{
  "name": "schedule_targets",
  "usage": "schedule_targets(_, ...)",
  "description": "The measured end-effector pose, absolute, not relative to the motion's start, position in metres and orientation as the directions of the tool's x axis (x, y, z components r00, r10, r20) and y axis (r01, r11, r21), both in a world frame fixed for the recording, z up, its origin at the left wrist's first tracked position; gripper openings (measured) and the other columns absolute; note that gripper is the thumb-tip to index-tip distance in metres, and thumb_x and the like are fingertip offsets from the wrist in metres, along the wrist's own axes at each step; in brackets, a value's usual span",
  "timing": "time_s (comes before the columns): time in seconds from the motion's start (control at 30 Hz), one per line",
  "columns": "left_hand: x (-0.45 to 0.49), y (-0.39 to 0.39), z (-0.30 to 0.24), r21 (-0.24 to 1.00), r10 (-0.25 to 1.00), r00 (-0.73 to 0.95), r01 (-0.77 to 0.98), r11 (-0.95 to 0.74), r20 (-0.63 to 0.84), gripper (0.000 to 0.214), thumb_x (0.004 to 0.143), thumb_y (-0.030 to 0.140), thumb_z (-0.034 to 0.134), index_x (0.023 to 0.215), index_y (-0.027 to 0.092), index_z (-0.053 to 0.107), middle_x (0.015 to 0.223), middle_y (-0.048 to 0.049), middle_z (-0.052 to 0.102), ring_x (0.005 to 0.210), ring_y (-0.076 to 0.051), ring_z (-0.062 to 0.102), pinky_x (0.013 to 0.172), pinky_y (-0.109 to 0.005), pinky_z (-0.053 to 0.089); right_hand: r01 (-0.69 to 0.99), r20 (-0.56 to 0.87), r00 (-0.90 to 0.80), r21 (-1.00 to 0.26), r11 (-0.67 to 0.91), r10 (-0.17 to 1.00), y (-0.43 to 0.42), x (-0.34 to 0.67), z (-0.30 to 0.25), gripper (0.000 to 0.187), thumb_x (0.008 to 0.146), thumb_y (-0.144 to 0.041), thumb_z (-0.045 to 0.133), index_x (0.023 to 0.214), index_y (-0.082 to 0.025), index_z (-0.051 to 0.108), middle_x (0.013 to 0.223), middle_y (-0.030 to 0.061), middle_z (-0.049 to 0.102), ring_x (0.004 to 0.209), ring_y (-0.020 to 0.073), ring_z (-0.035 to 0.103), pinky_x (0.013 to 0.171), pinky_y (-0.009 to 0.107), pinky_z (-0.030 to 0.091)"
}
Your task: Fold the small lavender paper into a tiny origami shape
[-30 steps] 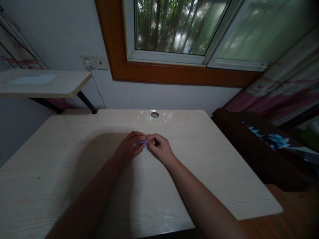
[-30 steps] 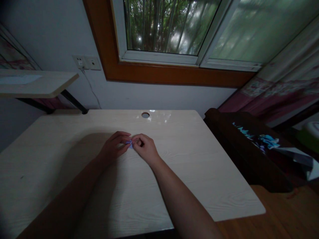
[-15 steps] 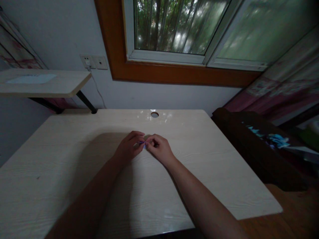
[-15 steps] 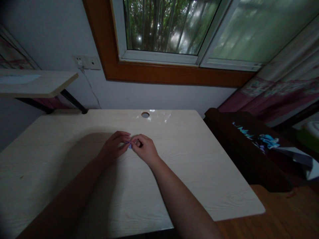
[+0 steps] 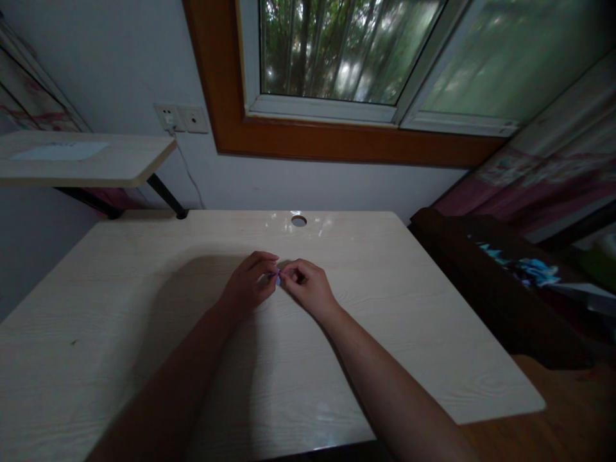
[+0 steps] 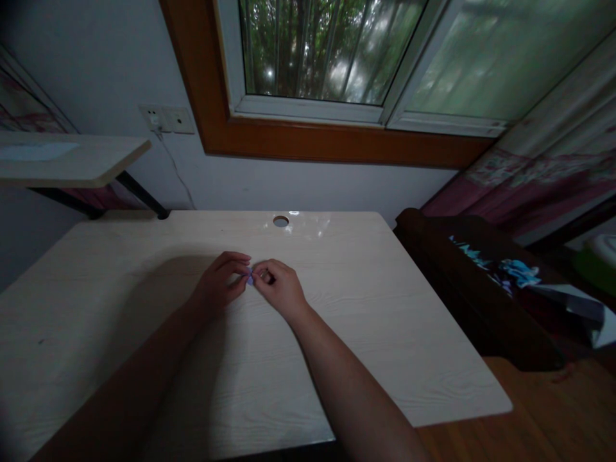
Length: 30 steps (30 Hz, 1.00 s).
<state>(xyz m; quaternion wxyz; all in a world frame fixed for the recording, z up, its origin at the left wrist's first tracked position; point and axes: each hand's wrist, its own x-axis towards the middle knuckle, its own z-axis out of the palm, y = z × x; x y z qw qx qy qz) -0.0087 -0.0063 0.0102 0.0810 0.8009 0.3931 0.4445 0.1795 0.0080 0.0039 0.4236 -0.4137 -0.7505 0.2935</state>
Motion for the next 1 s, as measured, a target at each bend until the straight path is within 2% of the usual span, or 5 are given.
schedule_targets(0.27, -0.0095, -0.0043, 0.0088, 0.499, 0.693, 0.251, 0.537, -0.681, 0.676, 0.016, 0.082, 0.007, 0.061, 0.090, 0.020, 0.060, 0.108, -0.0079, 0.063, 0.104, -0.019, 0.063, 0.093, -0.039, 0.056, 0.382, 0.395, -0.262, -0.795, 0.471, 0.880, 0.0083, 0.1802, 0.0080, 0.005, 0.082, -0.024, 0.066, 0.084, -0.021, 0.068, 0.078, 0.0020, 0.067, 0.063, 0.0139, 0.057, 0.062, 0.026, 0.046)
schedule_targets(0.5, -0.0114, -0.0033, 0.0073, 0.493, 0.689, 0.198, 0.565, -0.661, 0.697, 0.015, 0.082, 0.012, 0.065, 0.094, 0.020, 0.061, 0.110, -0.0083, 0.061, 0.100, -0.019, 0.063, 0.089, -0.038, 0.058, 0.388, 0.419, -0.207, -0.794, 0.468, 0.884, 0.0074, 0.1806, 0.0088, 0.010, 0.085, -0.028, 0.064, 0.084, -0.020, 0.069, 0.078, 0.0025, 0.067, 0.063, 0.0138, 0.056, 0.062, 0.026, 0.045)
schedule_targets(0.63, -0.0123, -0.0027, 0.0057, 0.498, 0.701, 0.196, 0.576, -0.648, 0.686, 0.007, 0.084, 0.015, 0.065, 0.087, 0.019, 0.061, 0.110, -0.0083, 0.061, 0.102, -0.019, 0.062, 0.091, -0.039, 0.058, 0.393, 0.416, -0.185, -0.799, 0.455, 0.890, 0.0067, 0.1801, 0.0088, 0.010, 0.085, -0.030, 0.064, 0.085, -0.020, 0.069, 0.076, 0.0023, 0.066, 0.062, 0.0141, 0.056, 0.061, 0.026, 0.046)
schedule_targets(0.83, -0.0115, -0.0022, 0.0027, 0.587, 0.762, 0.218, 0.522, -0.619, 0.609, 0.005, 0.087, 0.019, 0.063, 0.093, 0.019, 0.062, 0.115, -0.0087, 0.056, 0.098, -0.016, 0.063, 0.073, -0.027, 0.064, 0.381, 0.421, -0.160, -0.808, 0.449, 0.893, 0.0060, 0.1799, 0.0105, 0.011, 0.085, -0.031, 0.065, 0.084, -0.021, 0.069, 0.075, 0.0020, 0.066, 0.061, 0.0139, 0.055, 0.061, 0.027, 0.045)
schedule_targets(1.0, -0.0095, -0.0030, 0.0048, 0.643, 0.774, 0.205, 0.453, -0.618, 0.599, 0.005, 0.090, 0.021, 0.060, 0.090, 0.019, 0.064, 0.112, -0.0078, 0.058, 0.098, -0.015, 0.064, 0.072, -0.025, 0.065, 0.381, 0.424, -0.186, -0.800, 0.463, 0.886, 0.0058, 0.1802, 0.0100, 0.013, 0.085, -0.034, 0.065, 0.085, -0.021, 0.069, 0.076, 0.0023, 0.066, 0.062, 0.0143, 0.056, 0.061, 0.027, 0.046)
